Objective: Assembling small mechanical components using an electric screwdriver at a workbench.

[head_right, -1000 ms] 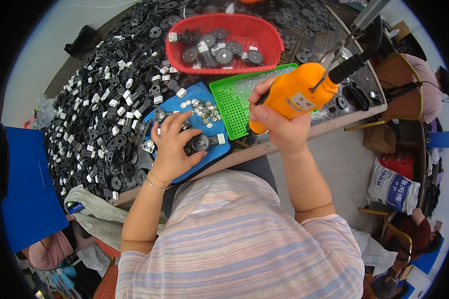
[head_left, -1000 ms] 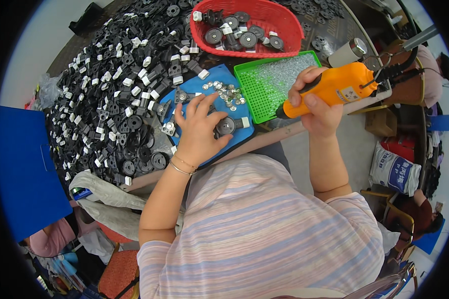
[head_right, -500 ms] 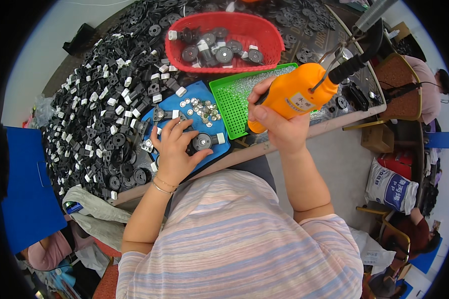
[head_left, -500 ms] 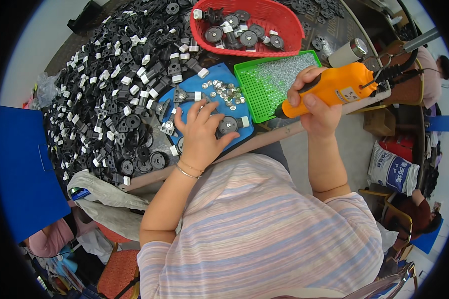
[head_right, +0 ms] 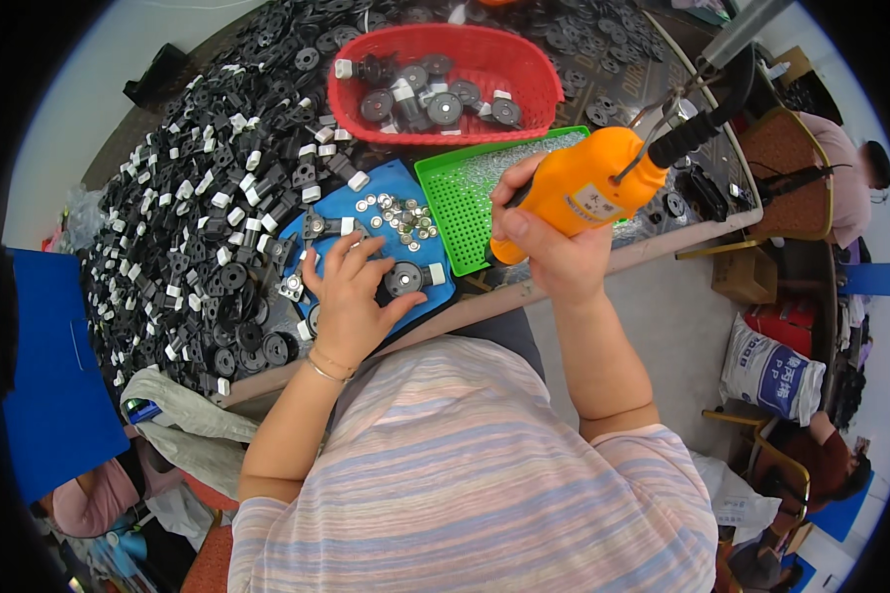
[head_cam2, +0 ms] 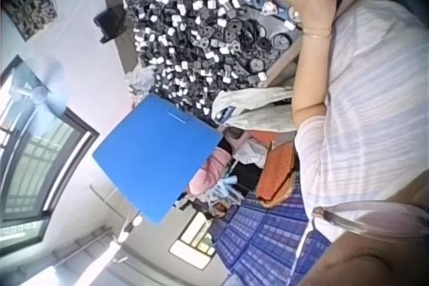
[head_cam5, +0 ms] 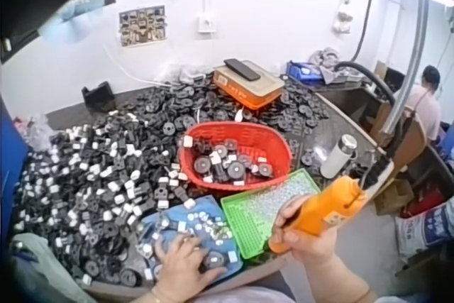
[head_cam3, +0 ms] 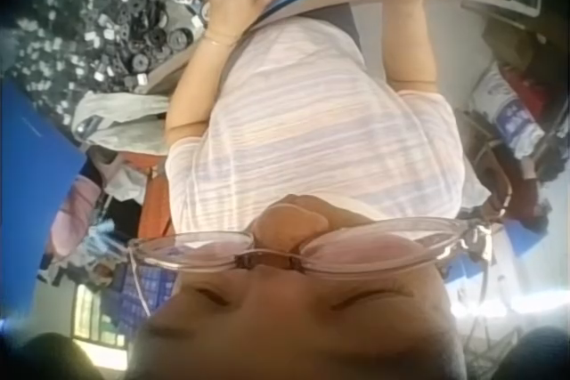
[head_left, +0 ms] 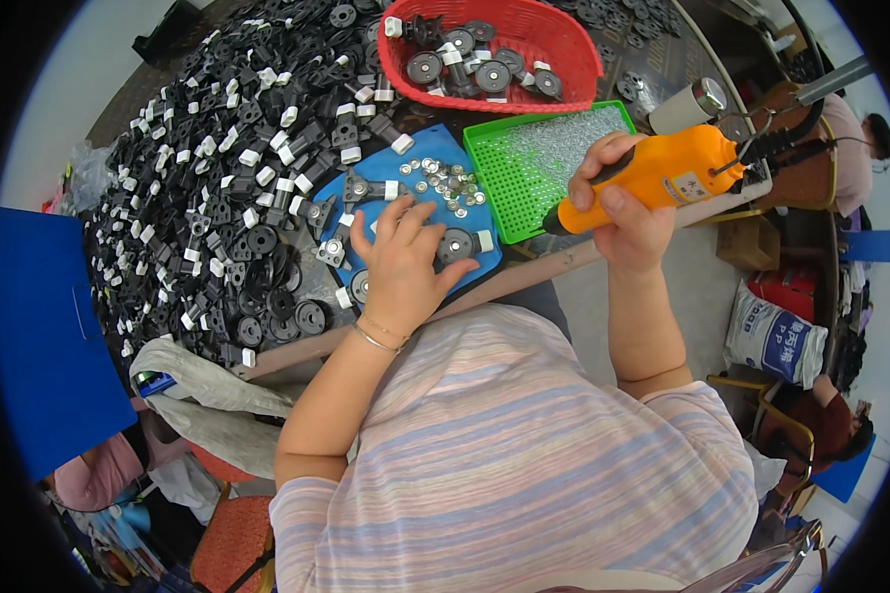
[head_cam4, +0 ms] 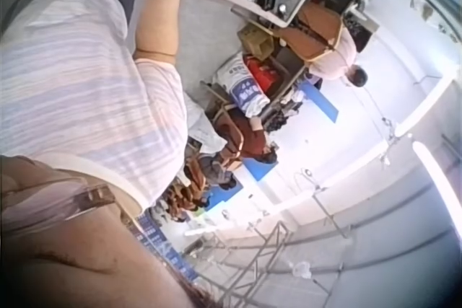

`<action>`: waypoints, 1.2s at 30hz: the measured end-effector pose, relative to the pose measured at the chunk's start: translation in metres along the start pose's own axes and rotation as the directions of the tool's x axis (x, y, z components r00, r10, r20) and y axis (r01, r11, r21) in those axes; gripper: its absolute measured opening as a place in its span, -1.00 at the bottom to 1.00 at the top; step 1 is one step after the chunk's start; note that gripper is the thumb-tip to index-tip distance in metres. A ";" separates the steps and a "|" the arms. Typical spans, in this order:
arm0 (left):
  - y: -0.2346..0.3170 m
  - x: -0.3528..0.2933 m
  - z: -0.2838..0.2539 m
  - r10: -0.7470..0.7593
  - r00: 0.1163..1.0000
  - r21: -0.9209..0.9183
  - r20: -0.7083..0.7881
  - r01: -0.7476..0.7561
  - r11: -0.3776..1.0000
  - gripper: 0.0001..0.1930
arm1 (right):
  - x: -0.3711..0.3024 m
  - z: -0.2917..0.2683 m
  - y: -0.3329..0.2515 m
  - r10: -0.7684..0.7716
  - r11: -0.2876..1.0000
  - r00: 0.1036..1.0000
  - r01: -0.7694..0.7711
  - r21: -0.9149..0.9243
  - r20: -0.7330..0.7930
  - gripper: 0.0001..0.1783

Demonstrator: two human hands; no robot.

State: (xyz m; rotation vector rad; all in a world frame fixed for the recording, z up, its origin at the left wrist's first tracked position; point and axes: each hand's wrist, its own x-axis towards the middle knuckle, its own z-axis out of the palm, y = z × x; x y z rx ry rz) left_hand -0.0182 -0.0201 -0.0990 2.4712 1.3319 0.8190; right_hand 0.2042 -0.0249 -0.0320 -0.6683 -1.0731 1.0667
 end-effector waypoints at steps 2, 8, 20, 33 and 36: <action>0.001 0.001 0.002 0.009 1.000 0.010 0.017 -0.009 1.000 -0.57 | 0.001 0.001 0.000 -0.002 1.000 1.000 0.002 0.003 0.006 -0.65; -0.001 0.000 0.001 0.006 0.999 0.011 0.033 -0.006 1.000 -0.56 | 0.001 0.000 0.000 0.001 1.000 1.000 -0.001 0.002 0.005 -0.64; -0.003 0.007 -0.011 0.062 0.989 -0.002 0.132 -0.062 0.998 -0.50 | 0.007 -0.014 0.006 -0.151 0.964 0.984 0.126 -0.233 -0.091 -0.73; 0.002 0.011 -0.006 0.069 0.985 -0.008 0.157 -0.069 0.998 -0.58 | 0.007 -0.014 0.024 -0.159 0.967 0.984 0.140 -0.213 -0.079 -0.74; 0.000 0.010 -0.004 0.070 0.986 -0.010 0.152 -0.069 0.998 -0.58 | 0.007 -0.012 0.023 -0.161 0.966 0.985 0.144 -0.214 -0.063 -0.75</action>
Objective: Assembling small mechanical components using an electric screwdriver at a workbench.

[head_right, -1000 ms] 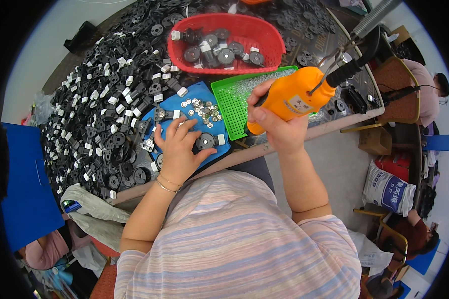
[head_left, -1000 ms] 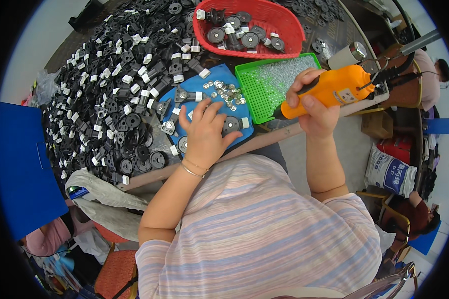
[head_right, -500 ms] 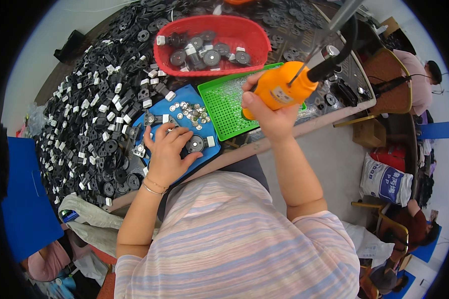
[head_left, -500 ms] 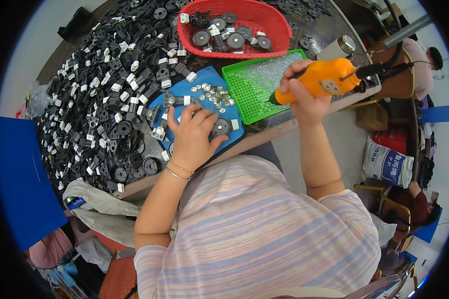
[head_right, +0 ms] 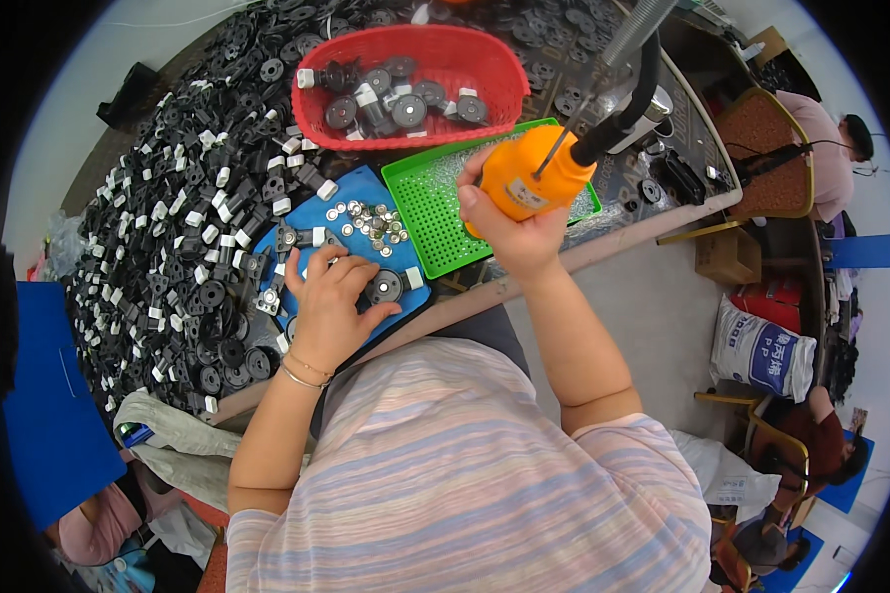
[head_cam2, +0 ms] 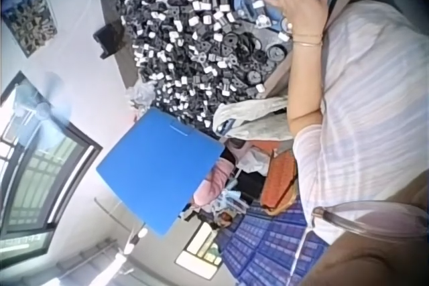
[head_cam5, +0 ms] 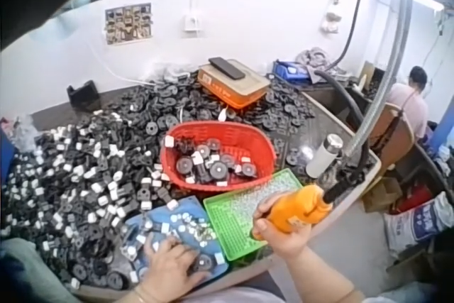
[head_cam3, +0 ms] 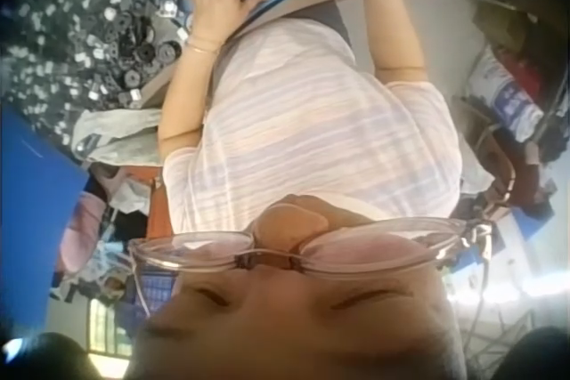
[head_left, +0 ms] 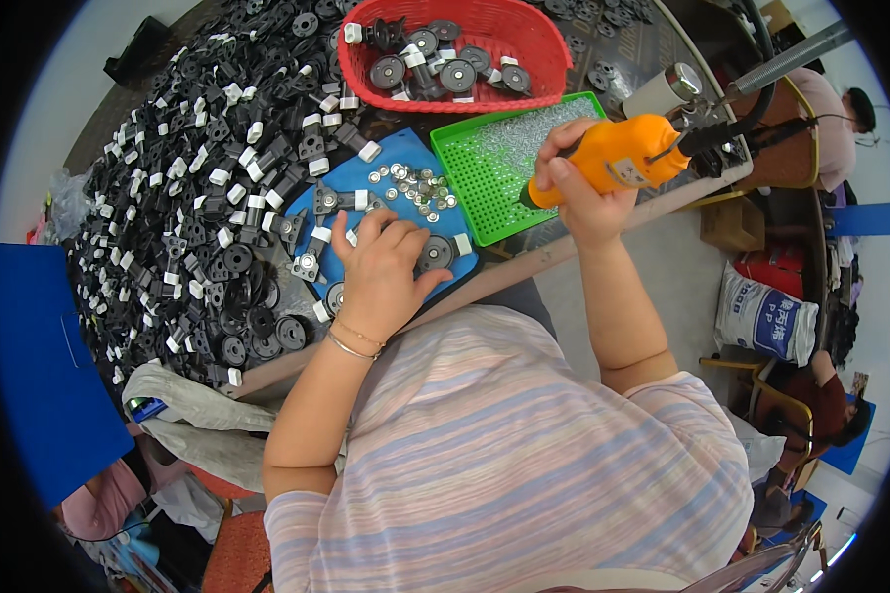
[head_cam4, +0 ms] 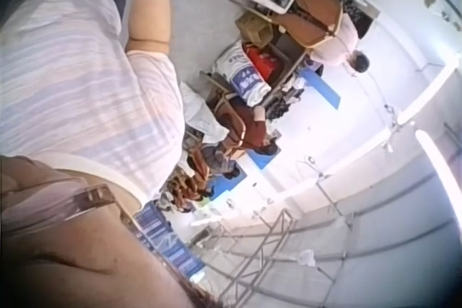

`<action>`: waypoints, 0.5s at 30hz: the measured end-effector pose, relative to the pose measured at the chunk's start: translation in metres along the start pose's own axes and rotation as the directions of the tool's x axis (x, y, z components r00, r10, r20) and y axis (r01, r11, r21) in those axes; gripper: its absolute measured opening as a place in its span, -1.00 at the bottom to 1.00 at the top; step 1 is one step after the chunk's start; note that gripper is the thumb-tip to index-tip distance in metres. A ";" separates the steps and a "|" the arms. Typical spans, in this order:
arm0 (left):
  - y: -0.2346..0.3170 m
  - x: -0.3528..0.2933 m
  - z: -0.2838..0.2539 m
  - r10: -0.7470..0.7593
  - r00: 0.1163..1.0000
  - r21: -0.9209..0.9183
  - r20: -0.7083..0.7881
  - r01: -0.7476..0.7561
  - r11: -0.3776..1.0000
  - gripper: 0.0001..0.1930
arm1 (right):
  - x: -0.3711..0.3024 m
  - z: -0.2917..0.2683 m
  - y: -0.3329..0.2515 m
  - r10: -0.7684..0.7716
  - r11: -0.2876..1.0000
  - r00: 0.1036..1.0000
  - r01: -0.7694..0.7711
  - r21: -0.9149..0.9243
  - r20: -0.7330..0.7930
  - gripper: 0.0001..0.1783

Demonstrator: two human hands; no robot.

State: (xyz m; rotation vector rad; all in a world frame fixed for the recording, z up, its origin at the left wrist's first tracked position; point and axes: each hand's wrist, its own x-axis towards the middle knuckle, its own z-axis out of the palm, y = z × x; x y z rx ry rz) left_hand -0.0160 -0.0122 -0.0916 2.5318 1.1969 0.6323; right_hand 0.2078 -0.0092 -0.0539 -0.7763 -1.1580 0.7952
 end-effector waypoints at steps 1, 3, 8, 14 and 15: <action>0.000 0.000 0.000 -0.002 1.000 0.000 0.001 0.002 1.000 -0.58 | 0.000 0.000 0.000 -0.006 1.000 1.000 0.006 0.000 0.004 -0.75; 0.000 0.000 0.001 0.007 1.000 -0.003 -0.016 -0.007 1.000 -0.57 | -0.001 0.000 0.000 -0.012 1.000 1.000 0.012 -0.002 0.008 -0.76; -0.002 0.000 0.004 0.007 1.000 -0.012 0.004 -0.007 1.000 -0.56 | -0.002 -0.002 0.004 0.036 0.997 0.999 -0.036 0.068 -0.010 -0.78; -0.004 0.000 0.004 0.011 1.000 -0.033 0.010 -0.011 0.999 -0.56 | 0.006 0.000 -0.005 0.027 0.999 0.999 -0.028 -0.047 -0.026 -0.79; -0.004 0.000 0.004 0.008 1.000 -0.041 0.022 -0.007 0.999 -0.56 | 0.007 0.000 -0.010 0.027 0.999 0.999 -0.028 -0.046 -0.024 -0.79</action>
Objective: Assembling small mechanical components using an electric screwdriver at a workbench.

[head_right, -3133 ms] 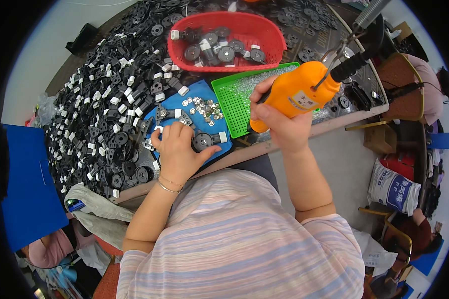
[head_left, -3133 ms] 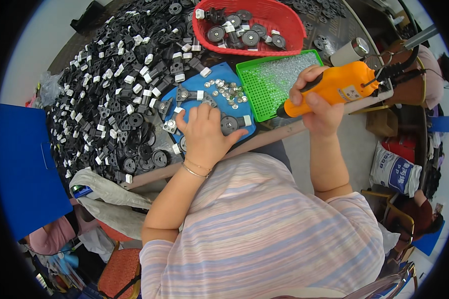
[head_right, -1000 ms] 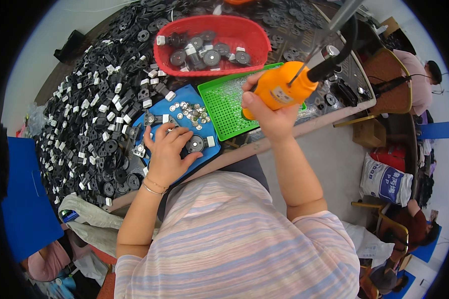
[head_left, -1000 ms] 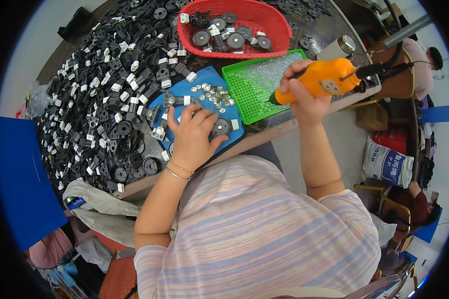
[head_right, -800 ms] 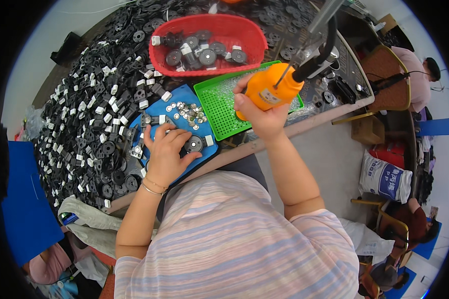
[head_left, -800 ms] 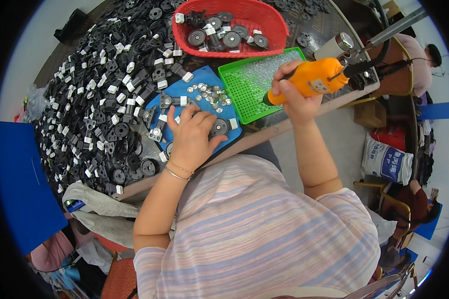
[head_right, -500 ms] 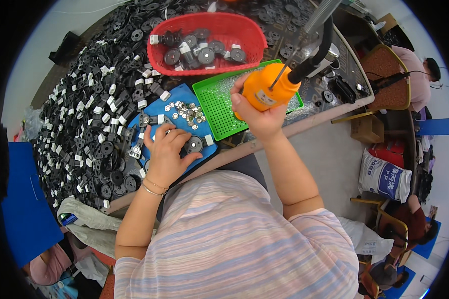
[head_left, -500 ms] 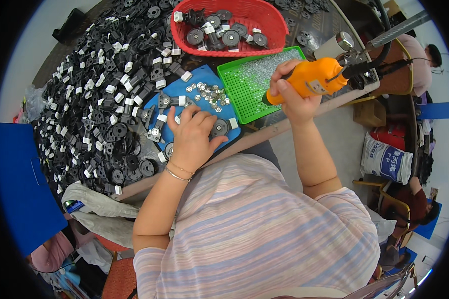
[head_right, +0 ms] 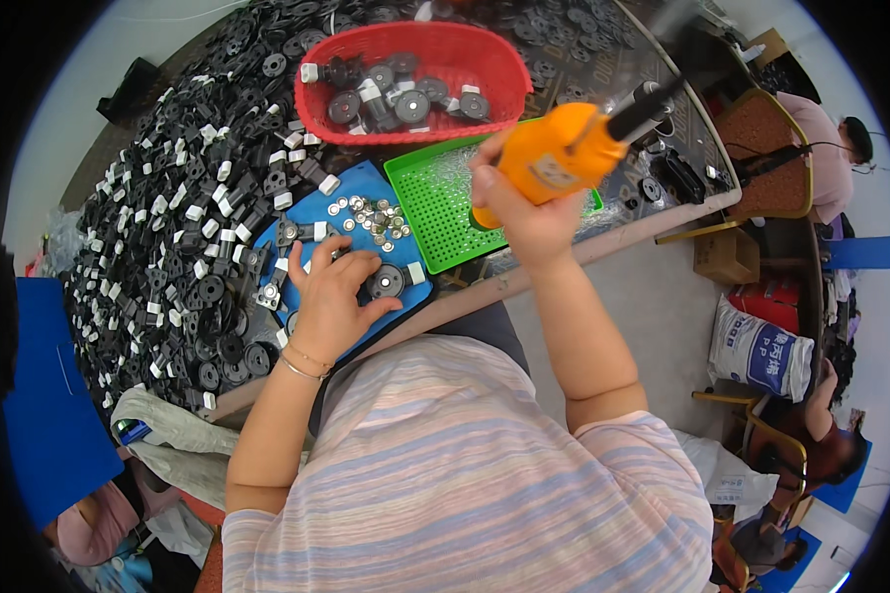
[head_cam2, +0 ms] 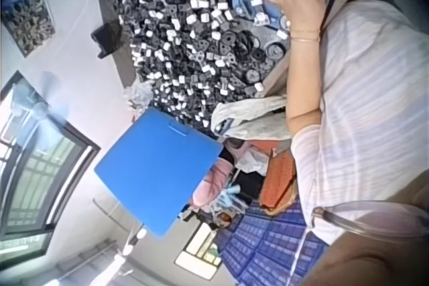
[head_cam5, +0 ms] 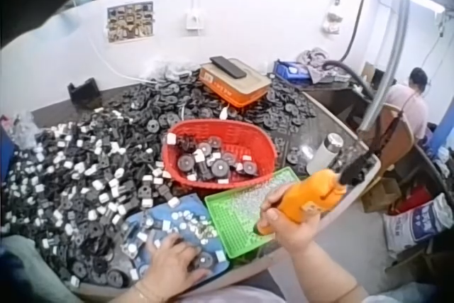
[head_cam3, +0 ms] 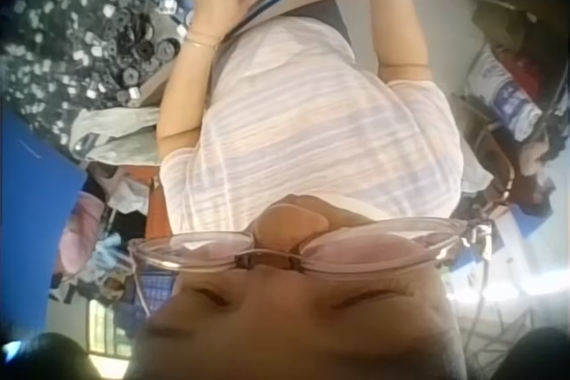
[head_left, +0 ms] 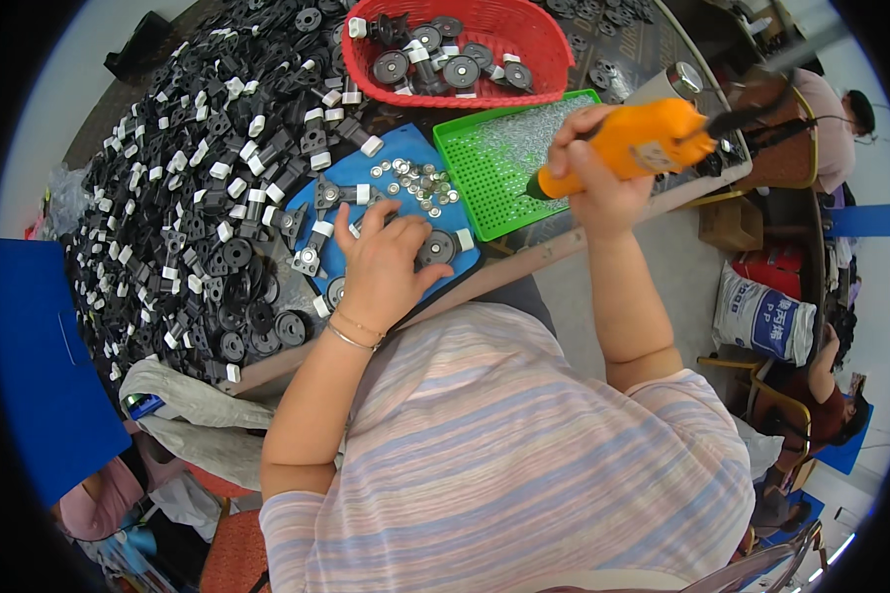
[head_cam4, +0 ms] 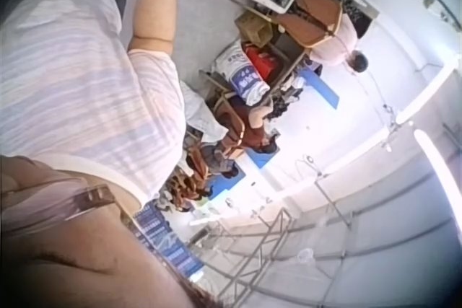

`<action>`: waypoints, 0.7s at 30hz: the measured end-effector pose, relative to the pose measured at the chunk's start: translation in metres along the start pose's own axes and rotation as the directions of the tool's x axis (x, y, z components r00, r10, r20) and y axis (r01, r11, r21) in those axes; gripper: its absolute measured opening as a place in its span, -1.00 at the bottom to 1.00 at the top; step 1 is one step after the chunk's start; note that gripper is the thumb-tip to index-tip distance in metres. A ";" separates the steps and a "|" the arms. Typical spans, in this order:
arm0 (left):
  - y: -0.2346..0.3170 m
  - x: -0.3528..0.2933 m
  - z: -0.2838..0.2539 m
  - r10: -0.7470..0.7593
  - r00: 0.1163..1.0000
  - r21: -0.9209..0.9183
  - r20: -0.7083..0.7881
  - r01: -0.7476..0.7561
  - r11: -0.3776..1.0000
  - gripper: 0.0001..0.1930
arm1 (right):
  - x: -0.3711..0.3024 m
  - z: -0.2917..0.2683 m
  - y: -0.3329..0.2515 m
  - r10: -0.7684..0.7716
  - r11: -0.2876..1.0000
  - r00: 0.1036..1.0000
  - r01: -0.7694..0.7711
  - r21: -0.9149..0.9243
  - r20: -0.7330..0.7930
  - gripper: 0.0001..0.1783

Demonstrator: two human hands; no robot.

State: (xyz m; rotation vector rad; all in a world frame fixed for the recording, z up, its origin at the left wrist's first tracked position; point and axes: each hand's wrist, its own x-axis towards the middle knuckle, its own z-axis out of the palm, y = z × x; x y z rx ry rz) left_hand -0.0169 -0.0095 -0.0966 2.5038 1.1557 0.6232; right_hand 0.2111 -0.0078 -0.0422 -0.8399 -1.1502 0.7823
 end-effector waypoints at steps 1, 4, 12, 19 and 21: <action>0.000 0.000 0.000 -0.001 1.000 0.000 -0.001 0.001 1.000 -0.56 | 0.001 0.000 -0.006 -0.038 0.996 0.999 0.036 0.084 0.021 -0.79; -0.001 0.000 -0.001 0.011 1.000 -0.010 0.000 -0.011 1.000 -0.56 | 0.002 0.007 -0.016 -0.078 0.970 0.993 0.054 0.237 0.092 -0.79; -0.001 0.001 0.000 -0.013 1.000 -0.025 0.003 0.013 1.000 -0.59 | -0.016 0.056 -0.004 -0.036 0.987 0.961 -0.009 0.160 0.275 -0.78; -0.003 0.000 0.001 -0.014 1.000 -0.037 -0.008 0.014 0.999 -0.60 | -0.024 0.067 0.004 -0.015 0.992 0.958 -0.020 0.121 0.285 -0.78; -0.004 0.000 0.002 -0.004 1.000 -0.011 -0.011 0.004 1.000 -0.61 | -0.025 0.067 0.006 -0.019 0.992 0.955 -0.018 0.121 0.295 -0.78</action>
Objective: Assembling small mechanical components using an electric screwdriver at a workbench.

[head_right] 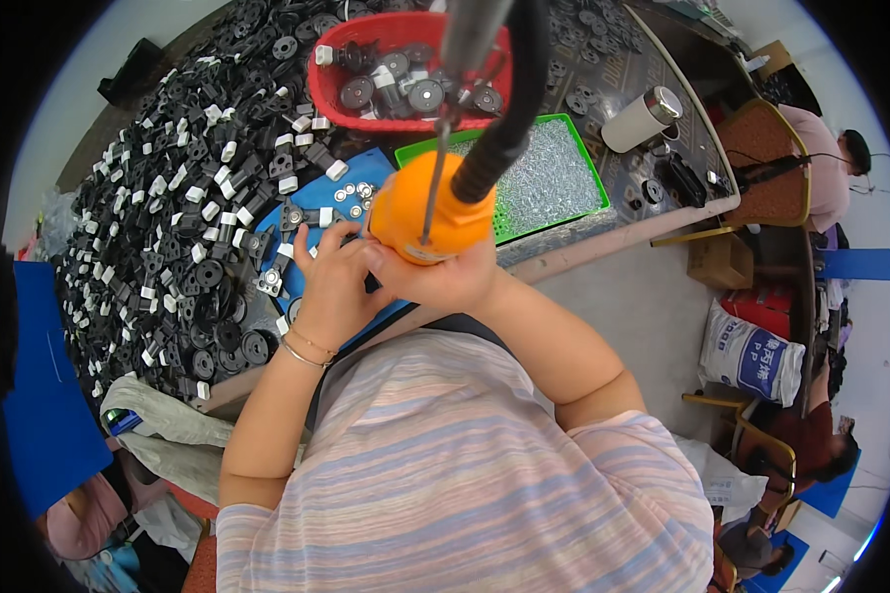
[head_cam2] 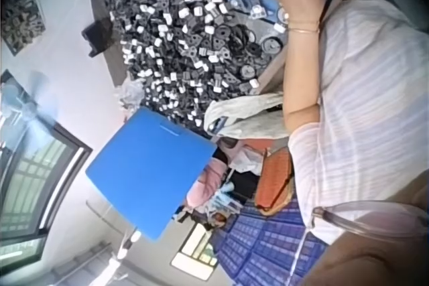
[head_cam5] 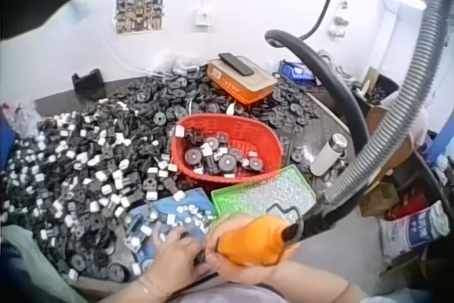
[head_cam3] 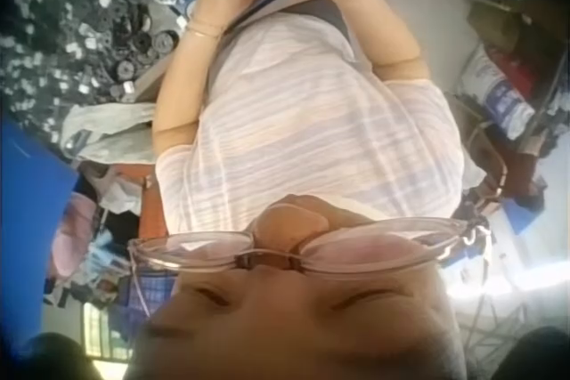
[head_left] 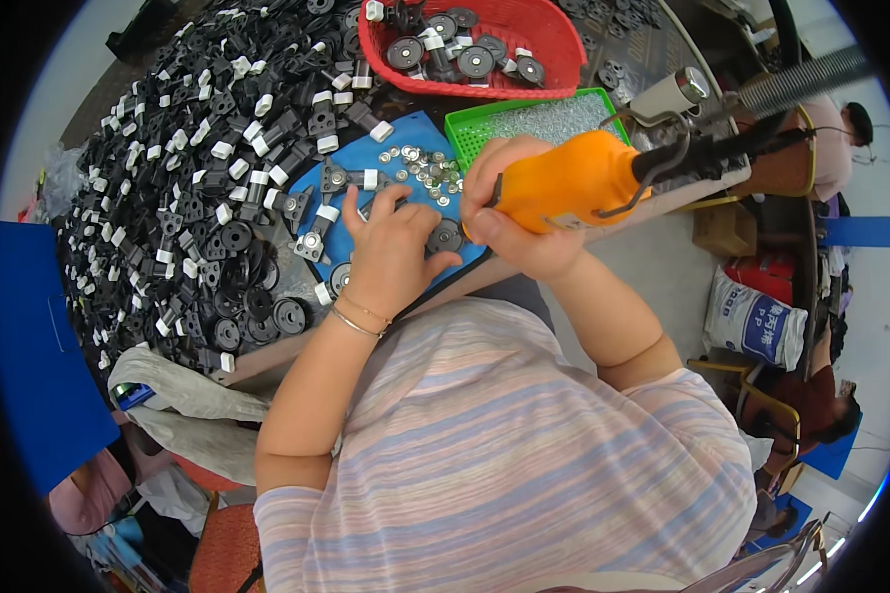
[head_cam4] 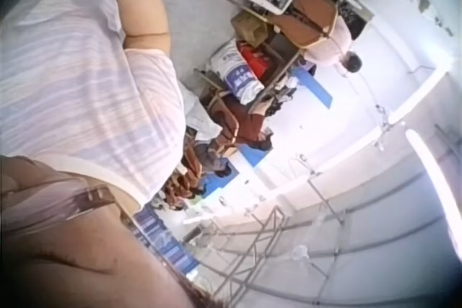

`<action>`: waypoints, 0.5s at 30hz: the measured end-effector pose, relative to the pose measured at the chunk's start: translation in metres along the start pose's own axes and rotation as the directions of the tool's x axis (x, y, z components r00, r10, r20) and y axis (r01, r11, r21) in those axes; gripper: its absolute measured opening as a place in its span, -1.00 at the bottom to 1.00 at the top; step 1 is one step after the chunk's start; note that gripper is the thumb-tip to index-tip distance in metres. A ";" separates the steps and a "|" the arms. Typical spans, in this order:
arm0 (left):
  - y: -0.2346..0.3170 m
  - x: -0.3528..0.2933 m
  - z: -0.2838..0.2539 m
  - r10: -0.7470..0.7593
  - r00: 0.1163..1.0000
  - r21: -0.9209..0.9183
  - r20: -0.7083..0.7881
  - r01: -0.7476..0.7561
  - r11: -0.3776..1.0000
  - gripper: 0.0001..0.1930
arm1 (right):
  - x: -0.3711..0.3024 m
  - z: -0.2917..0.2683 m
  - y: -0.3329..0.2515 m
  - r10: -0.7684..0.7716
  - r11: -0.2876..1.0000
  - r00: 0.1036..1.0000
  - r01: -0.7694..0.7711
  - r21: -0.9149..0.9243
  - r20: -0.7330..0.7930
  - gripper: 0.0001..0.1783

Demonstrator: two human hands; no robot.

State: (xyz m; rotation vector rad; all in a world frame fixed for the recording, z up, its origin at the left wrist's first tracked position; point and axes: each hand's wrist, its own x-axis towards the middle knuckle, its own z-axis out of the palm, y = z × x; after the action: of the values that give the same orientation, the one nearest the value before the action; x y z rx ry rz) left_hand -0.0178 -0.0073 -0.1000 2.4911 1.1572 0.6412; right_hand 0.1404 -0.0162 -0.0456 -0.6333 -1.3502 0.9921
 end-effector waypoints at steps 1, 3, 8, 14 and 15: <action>0.000 0.000 0.000 0.001 1.000 -0.001 0.000 -0.001 1.000 -0.61 | 0.000 -0.001 0.001 -0.005 1.000 1.000 0.005 0.001 0.009 -0.78; 0.001 0.001 0.000 -0.002 1.000 -0.019 -0.003 0.001 1.000 -0.62 | 0.002 -0.006 0.002 0.019 0.999 0.999 -0.020 0.029 0.045 -0.77; 0.003 0.000 -0.002 -0.009 1.000 -0.014 0.014 0.009 1.000 -0.61 | 0.016 -0.014 -0.009 0.010 0.996 0.988 -0.024 0.088 0.157 -0.72; 0.003 -0.001 -0.004 -0.020 0.999 -0.016 0.040 0.021 1.000 -0.60 | 0.011 -0.047 -0.032 -0.055 0.980 0.995 0.039 0.196 0.077 -0.75; 0.004 0.000 -0.003 -0.022 0.999 -0.017 0.041 0.023 1.000 -0.60 | 0.004 -0.054 -0.027 -0.026 0.998 1.000 0.026 0.050 0.002 -0.75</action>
State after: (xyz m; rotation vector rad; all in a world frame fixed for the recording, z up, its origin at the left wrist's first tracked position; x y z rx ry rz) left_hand -0.0166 -0.0093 -0.0949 2.4613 1.1588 0.5896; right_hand 0.1987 -0.0163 -0.0290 -0.5755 -1.3287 1.0034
